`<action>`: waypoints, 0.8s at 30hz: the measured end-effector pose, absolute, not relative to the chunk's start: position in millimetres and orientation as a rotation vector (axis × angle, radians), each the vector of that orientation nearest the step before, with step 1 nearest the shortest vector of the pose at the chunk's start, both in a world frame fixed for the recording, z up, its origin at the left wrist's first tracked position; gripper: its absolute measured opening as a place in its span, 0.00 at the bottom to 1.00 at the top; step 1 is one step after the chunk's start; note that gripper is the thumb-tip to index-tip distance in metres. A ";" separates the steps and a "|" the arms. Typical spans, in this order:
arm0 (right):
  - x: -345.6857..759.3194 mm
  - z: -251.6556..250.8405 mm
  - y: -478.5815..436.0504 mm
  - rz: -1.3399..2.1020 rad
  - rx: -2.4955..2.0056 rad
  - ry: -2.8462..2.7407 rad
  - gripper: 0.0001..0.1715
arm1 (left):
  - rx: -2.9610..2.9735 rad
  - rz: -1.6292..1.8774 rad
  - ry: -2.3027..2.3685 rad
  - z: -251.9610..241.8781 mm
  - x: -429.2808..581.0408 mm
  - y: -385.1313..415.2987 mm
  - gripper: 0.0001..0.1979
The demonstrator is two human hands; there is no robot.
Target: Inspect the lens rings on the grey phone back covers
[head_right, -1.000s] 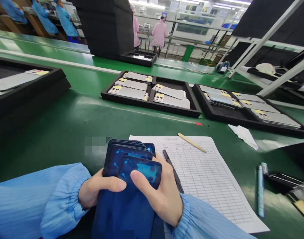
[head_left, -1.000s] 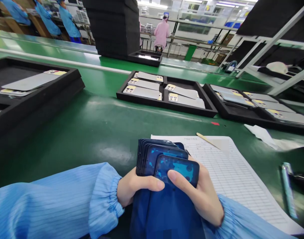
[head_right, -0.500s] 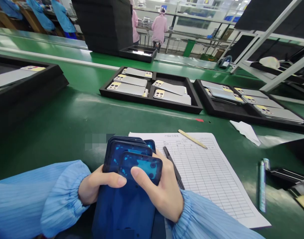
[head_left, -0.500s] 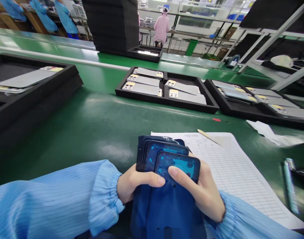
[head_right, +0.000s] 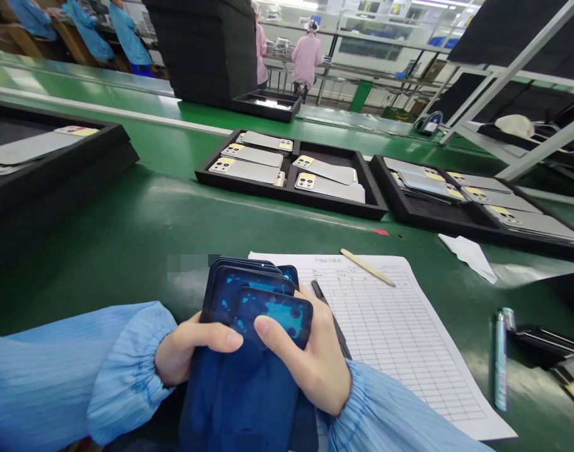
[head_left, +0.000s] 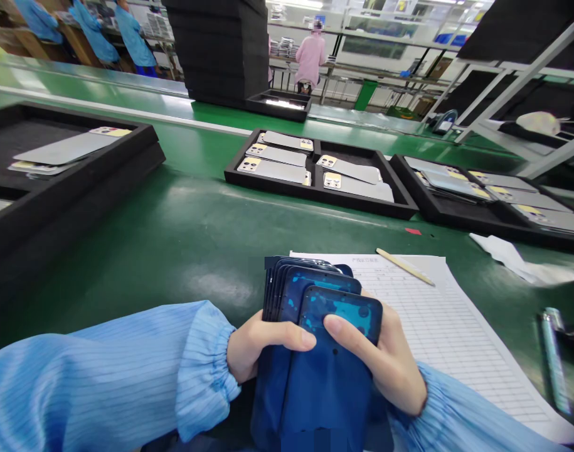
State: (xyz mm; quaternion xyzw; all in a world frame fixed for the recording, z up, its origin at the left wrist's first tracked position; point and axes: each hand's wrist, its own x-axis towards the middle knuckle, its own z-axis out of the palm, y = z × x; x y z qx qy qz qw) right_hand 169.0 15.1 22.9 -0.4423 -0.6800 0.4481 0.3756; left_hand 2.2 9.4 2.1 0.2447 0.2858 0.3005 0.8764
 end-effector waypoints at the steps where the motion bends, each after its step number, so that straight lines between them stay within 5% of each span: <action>1: 169.0 22.5 15.1 1.143 -1.131 -1.738 0.12 | 0.491 0.617 0.610 2.6 1.9 9.4 0.20; 14: 185.1 35.6 32.9 0.985 -1.308 -1.156 0.17 | 0.240 0.605 0.939 6.8 1.6 12.7 0.10; 24: 215.2 37.8 57.1 0.696 -1.334 -1.098 0.28 | 0.433 0.671 0.587 3.0 1.9 10.4 0.18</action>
